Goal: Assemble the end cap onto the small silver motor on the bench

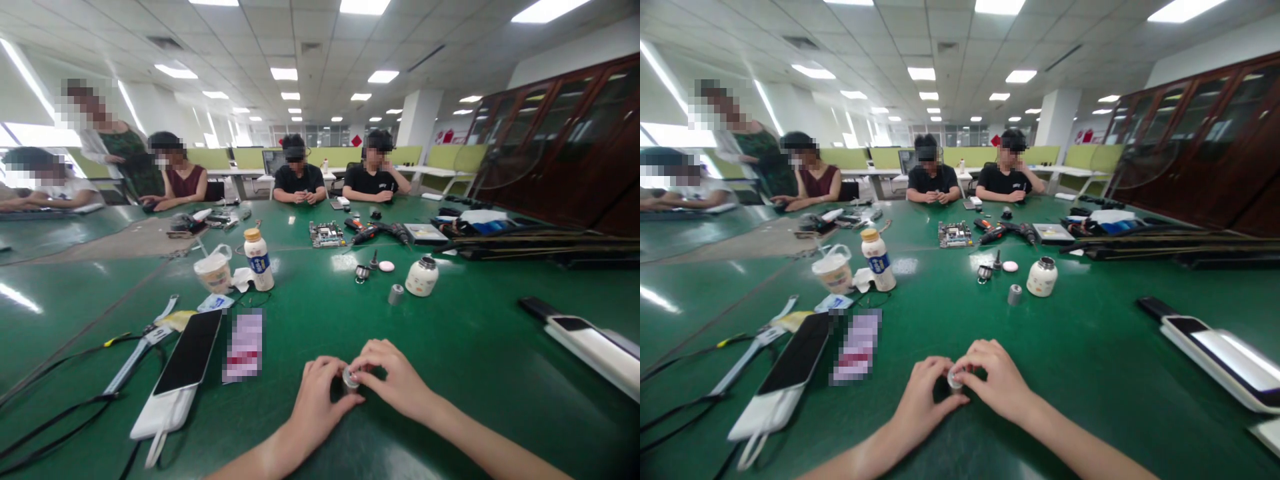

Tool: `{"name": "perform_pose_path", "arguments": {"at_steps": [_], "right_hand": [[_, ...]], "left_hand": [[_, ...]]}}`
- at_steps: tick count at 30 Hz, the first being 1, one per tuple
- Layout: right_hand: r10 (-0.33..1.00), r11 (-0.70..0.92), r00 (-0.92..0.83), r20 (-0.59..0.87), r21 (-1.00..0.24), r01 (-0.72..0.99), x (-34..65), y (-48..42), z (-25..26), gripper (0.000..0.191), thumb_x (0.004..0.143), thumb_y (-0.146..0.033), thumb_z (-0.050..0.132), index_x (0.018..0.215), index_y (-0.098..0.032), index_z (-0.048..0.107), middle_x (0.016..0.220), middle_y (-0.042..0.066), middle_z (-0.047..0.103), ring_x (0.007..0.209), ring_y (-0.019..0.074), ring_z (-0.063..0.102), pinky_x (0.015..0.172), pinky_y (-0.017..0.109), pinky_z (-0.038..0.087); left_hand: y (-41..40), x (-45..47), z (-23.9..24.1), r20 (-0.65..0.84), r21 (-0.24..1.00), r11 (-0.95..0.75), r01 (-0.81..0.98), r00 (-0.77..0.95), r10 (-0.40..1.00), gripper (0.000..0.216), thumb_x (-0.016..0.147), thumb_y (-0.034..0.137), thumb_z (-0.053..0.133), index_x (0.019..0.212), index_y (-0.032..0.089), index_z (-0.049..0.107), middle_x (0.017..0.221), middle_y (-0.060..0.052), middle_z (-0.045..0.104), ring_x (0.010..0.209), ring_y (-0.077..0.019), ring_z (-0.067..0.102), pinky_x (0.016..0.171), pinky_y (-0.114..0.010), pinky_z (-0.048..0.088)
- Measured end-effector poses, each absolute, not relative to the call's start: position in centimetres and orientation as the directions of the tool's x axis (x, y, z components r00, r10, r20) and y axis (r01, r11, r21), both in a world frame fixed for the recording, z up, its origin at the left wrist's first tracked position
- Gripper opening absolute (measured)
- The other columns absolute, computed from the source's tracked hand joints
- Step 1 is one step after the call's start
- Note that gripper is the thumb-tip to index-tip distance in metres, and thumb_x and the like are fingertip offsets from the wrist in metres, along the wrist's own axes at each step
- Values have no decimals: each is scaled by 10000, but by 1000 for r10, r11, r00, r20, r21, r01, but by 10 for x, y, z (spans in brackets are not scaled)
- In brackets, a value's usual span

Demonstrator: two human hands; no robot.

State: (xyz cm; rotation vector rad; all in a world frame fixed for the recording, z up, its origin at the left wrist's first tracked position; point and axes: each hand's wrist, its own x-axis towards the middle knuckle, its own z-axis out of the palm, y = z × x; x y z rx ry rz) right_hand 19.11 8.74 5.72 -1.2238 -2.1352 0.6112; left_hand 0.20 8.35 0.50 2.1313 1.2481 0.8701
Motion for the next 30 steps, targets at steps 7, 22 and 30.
{"name": "perform_pose_path", "arguments": {"at_steps": [7,22,30], "right_hand": [[877,467,-414,245,-641,609,191,89,58,89,882,-339,667,892,-308,750,838,-3,671,843,189,598,778,334,377],[885,463,-357,300,-654,598,191,86,50,46,836,-285,703,818,-264,740,848,3,683,835,186,617,793,342,410],[915,401,-276,295,-749,528,178,88,46,46,821,-257,696,849,-241,729,868,21,701,855,203,636,805,349,448]], "left_hand": [[84,2,4,288,713,-454,534,367,884,340,711,393,807,966,235,647,1015,-44,660,973,-253,580,857,-381,438],[84,2,5,280,710,-446,545,363,889,358,698,363,819,986,231,653,1014,-51,664,967,-259,582,851,-393,442],[85,2,4,279,712,-446,542,364,888,359,719,350,803,1016,224,647,1029,-61,662,967,-259,584,849,-393,446]]}}
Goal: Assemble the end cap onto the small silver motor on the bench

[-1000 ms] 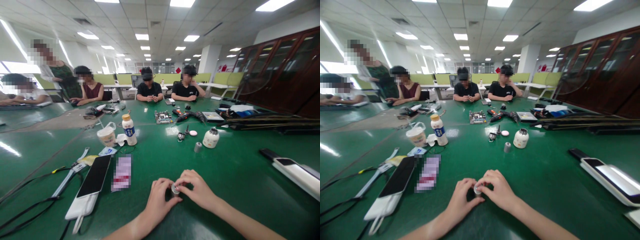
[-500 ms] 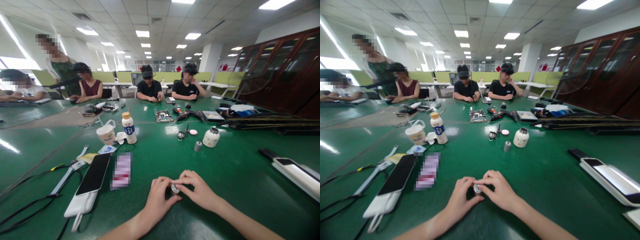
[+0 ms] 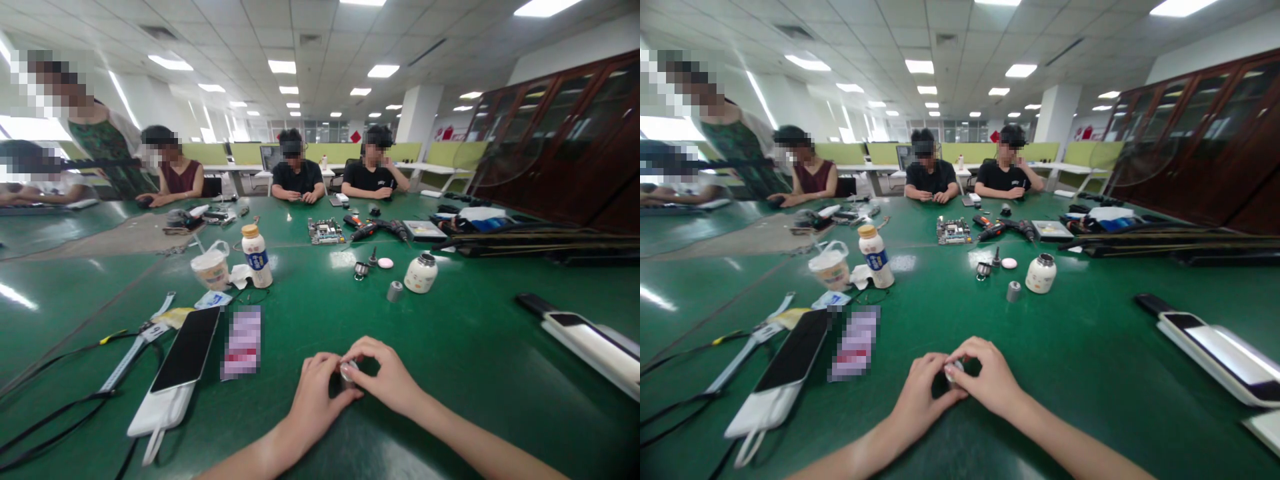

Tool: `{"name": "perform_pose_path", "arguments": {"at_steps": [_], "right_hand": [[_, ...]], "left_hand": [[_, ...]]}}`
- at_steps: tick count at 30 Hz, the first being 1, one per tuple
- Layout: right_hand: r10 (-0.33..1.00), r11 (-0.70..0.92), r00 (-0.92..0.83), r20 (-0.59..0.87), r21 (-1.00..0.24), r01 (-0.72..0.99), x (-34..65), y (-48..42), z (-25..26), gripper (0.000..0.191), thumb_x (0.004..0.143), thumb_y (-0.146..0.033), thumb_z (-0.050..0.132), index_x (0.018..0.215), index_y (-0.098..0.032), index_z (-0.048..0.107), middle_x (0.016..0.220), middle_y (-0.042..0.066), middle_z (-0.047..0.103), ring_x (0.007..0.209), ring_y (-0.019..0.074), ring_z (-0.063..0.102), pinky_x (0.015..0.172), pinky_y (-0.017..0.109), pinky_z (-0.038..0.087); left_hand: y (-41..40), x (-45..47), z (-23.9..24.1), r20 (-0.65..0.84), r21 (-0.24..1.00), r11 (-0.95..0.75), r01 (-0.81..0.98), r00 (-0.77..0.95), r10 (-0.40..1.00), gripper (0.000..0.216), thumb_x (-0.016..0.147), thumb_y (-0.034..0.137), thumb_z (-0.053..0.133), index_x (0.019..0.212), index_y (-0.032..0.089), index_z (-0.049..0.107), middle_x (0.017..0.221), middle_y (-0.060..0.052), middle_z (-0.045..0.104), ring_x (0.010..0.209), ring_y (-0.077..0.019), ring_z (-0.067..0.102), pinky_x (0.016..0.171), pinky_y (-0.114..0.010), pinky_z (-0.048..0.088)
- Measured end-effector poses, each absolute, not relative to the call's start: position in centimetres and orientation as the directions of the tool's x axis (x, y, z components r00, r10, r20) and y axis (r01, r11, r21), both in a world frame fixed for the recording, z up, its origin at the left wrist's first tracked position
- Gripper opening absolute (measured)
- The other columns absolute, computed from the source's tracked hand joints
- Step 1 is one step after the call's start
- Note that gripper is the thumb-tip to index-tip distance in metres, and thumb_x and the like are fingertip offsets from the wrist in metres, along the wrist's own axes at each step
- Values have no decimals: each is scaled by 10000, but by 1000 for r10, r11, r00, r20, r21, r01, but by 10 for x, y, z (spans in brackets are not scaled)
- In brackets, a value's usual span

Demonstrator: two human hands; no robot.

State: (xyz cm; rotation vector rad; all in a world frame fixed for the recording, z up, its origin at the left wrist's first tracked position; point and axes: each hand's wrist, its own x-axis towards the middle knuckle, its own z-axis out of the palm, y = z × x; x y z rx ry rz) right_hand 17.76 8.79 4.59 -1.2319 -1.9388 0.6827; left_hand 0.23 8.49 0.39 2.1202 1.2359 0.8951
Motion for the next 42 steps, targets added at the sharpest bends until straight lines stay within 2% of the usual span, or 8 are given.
{"name": "perform_pose_path", "arguments": {"at_steps": [4,7,15,17,22,26,32,42], "right_hand": [[914,398,-299,274,-746,534,180,90,47,48,808,-293,728,817,-290,776,964,27,714,928,223,642,866,390,430],[925,374,-281,256,-749,547,182,90,48,30,778,-317,764,768,-290,774,935,18,715,918,220,642,866,392,420],[919,394,-229,321,-709,585,174,94,45,292,715,-374,802,578,-195,615,826,16,698,814,200,632,787,358,412],[920,387,-203,334,-697,604,173,94,43,276,702,-363,807,625,-198,600,832,15,693,814,205,624,777,355,419],[900,431,-212,380,-713,553,175,91,43,274,699,-287,822,917,-239,663,929,16,705,909,221,612,823,355,447],[838,545,-350,420,-687,481,179,88,46,125,804,-196,736,903,-267,710,920,7,712,945,200,613,873,346,443],[827,550,-421,371,-685,478,188,86,49,158,863,-161,664,934,-286,730,956,13,716,968,196,612,888,351,441],[866,496,-363,344,-683,536,186,94,61,132,753,-171,783,792,-243,680,790,-36,715,829,178,613,798,326,419]], "left_hand": [[85,2,6,285,713,-452,537,367,885,347,713,349,811,995,231,647,1033,-49,666,973,-257,582,843,-379,442],[84,2,7,284,709,-458,537,376,882,332,710,347,816,972,231,648,1030,-43,667,978,-254,582,849,-377,436],[85,2,5,281,698,-459,550,379,882,385,696,342,827,1013,218,648,1037,-54,668,988,-261,586,866,-390,433],[84,2,5,284,700,-457,549,374,883,391,696,350,826,1014,212,647,1038,-58,669,987,-264,584,865,-391,434],[84,2,5,281,708,-452,542,371,885,347,697,328,827,969,211,646,1024,-50,666,977,-258,581,854,-380,434],[84,3,3,283,708,-455,540,373,883,355,709,312,820,1006,221,646,1034,-45,663,981,-257,577,859,-387,425],[84,2,4,287,712,-462,529,380,879,339,713,325,818,985,223,643,1025,-38,665,982,-252,575,853,-377,426],[84,3,5,288,701,-462,544,378,880,338,706,369,819,939,214,630,1003,-34,664,963,-248,580,836,-371,427]]}}
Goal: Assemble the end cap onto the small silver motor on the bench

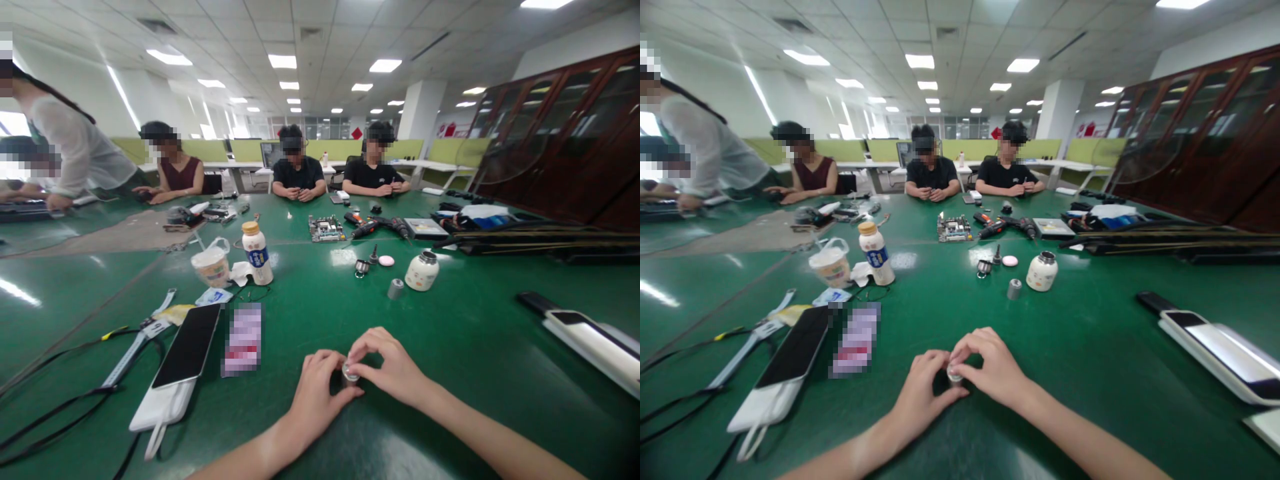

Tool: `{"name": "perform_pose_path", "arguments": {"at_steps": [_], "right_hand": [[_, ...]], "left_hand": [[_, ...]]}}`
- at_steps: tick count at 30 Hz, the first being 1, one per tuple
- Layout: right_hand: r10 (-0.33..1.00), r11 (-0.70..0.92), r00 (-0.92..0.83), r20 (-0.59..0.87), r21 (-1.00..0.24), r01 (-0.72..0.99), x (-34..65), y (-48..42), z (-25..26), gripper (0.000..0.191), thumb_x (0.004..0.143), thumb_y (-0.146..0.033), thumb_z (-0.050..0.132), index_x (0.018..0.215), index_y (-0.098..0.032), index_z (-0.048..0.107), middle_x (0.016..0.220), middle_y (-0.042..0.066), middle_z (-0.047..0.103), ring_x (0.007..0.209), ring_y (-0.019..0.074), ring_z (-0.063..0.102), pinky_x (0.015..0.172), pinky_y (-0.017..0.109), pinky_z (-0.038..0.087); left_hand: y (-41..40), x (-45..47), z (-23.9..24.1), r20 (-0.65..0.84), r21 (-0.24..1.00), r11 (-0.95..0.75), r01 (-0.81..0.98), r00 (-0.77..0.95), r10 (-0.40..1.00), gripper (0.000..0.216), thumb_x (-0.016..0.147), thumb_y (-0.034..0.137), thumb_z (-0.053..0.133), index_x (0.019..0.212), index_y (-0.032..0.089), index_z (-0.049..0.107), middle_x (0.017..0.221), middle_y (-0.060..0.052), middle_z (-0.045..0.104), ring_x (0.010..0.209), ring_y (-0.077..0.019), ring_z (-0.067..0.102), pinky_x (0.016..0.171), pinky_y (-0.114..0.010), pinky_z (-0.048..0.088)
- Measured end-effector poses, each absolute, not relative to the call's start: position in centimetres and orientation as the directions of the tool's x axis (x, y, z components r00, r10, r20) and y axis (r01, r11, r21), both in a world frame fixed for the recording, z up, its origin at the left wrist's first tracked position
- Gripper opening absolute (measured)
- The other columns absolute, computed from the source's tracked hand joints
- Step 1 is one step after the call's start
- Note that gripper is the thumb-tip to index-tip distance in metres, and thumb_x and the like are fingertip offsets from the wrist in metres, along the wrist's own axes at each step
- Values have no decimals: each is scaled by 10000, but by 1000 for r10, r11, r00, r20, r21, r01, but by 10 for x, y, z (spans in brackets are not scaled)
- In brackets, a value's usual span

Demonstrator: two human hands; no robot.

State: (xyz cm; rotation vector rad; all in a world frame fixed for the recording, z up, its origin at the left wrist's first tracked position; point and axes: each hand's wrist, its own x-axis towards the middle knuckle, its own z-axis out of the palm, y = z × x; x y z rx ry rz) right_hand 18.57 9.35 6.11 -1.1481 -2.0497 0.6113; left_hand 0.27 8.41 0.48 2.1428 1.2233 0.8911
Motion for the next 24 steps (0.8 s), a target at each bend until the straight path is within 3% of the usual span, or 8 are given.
{"name": "perform_pose_path", "arguments": {"at_steps": [10,14,18,24], "right_hand": [[896,441,-225,383,-701,561,177,90,55,172,704,-216,817,749,-227,651,696,-28,696,772,190,606,715,307,433],[846,531,-291,448,-651,543,179,92,56,247,644,-272,870,777,-225,667,742,-21,714,795,198,620,780,339,433],[833,548,-394,388,-674,495,187,94,59,200,732,-177,803,885,-267,710,890,-29,750,951,195,632,906,356,408],[843,514,-434,318,-714,475,190,95,61,86,783,-188,768,803,-265,735,825,-21,751,925,188,640,885,349,418]], "left_hand": [[85,2,2,292,691,-467,552,378,879,348,702,348,824,951,206,627,1029,-45,655,981,-253,579,851,-379,424],[84,2,3,279,693,-461,554,385,880,312,713,357,814,909,199,629,993,-41,655,957,-249,580,830,-373,427],[84,2,4,284,701,-465,541,386,877,365,718,359,811,1000,214,631,1030,-51,653,975,-255,572,843,-380,429],[83,2,6,285,707,-462,535,383,879,337,727,375,802,976,217,639,1026,-46,658,973,-251,572,845,-370,433]]}}
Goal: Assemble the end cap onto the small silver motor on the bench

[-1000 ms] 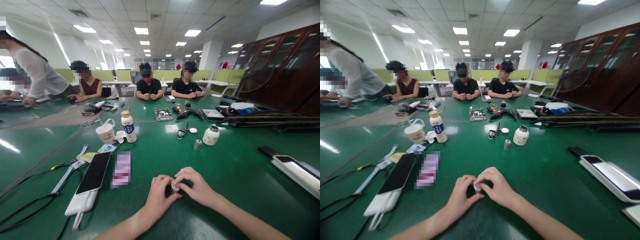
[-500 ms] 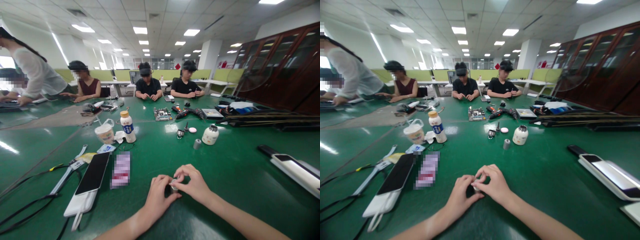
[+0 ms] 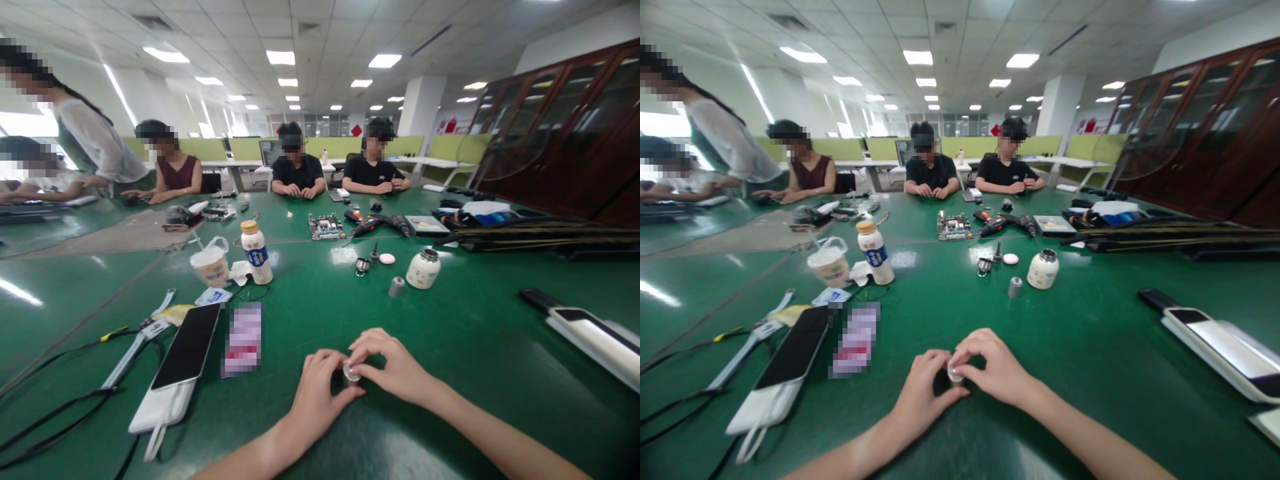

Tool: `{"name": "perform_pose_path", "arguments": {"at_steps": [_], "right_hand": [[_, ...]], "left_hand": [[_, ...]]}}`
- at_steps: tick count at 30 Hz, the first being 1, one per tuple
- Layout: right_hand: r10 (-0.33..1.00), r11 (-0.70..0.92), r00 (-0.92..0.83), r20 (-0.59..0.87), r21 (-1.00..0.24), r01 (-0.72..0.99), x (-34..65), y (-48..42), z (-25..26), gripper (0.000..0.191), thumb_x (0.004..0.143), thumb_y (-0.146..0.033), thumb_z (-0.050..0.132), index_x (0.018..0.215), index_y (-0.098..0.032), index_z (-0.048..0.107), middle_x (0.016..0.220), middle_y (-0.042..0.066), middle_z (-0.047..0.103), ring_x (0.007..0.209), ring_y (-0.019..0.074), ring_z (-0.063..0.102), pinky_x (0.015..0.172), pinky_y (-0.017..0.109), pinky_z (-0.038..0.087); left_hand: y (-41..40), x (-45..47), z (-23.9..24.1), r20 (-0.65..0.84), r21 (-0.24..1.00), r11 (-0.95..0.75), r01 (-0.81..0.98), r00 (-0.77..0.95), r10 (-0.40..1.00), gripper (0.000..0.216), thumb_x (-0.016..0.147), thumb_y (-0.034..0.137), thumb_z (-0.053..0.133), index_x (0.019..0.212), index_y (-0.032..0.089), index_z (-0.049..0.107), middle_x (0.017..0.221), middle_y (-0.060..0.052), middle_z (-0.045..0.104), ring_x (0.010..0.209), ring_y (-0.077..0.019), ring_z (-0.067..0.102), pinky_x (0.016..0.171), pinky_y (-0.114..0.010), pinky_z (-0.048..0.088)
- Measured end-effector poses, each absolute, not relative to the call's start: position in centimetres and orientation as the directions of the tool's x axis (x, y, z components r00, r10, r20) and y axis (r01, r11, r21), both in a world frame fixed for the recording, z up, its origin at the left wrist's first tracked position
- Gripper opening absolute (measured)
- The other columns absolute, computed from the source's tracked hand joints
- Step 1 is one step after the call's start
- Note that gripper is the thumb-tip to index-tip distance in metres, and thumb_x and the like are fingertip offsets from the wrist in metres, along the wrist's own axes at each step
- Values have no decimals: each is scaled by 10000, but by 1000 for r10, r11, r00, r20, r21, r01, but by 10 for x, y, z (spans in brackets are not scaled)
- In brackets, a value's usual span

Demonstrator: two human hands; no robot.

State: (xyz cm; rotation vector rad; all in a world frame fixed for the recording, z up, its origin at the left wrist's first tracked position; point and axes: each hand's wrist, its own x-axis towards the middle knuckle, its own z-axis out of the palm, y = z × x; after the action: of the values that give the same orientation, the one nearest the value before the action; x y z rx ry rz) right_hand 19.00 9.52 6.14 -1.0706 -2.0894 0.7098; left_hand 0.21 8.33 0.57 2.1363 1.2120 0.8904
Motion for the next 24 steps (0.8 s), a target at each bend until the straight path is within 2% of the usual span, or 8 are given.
{"name": "perform_pose_path", "arguments": {"at_steps": [6,13,17,19,21,24], "right_hand": [[836,536,-424,348,-678,502,187,94,63,97,777,-166,765,801,-243,711,788,-23,731,838,173,628,827,338,422],[852,524,-341,397,-660,539,184,91,56,85,769,-228,760,782,-236,676,737,-16,715,773,181,623,761,334,449],[888,459,-263,377,-687,564,179,88,55,151,748,-205,755,873,-256,688,731,-17,737,752,195,653,753,353,481],[899,437,-234,370,-728,528,179,87,59,141,744,-203,753,864,-246,693,831,2,755,728,185,678,783,369,503],[902,431,-211,376,-773,466,184,88,65,47,758,-224,743,769,-223,697,1023,42,736,729,171,696,790,359,534],[901,432,-184,392,-782,449,205,90,71,118,773,-276,735,689,-203,698,1154,79,688,767,179,705,777,345,567]], "left_hand": [[84,2,7,282,712,-457,533,378,882,338,727,386,799,982,225,644,1003,-44,662,943,-244,579,829,-362,442],[84,2,5,285,713,-456,533,374,882,347,721,388,802,976,219,640,1014,-49,658,960,-250,578,836,-371,444],[85,2,3,285,709,-452,540,367,886,356,709,360,815,987,222,643,1027,-50,659,962,-253,579,836,-373,447],[85,2,3,289,707,-452,544,361,887,366,700,355,822,993,225,645,1035,-50,661,967,-255,578,842,-378,447],[84,2,4,286,706,-450,546,362,887,373,692,364,827,987,225,647,1033,-49,662,962,-255,578,840,-378,448],[83,2,8,271,711,-442,547,367,890,362,697,374,822,970,218,645,1017,-51,664,951,-251,580,833,-371,447]]}}
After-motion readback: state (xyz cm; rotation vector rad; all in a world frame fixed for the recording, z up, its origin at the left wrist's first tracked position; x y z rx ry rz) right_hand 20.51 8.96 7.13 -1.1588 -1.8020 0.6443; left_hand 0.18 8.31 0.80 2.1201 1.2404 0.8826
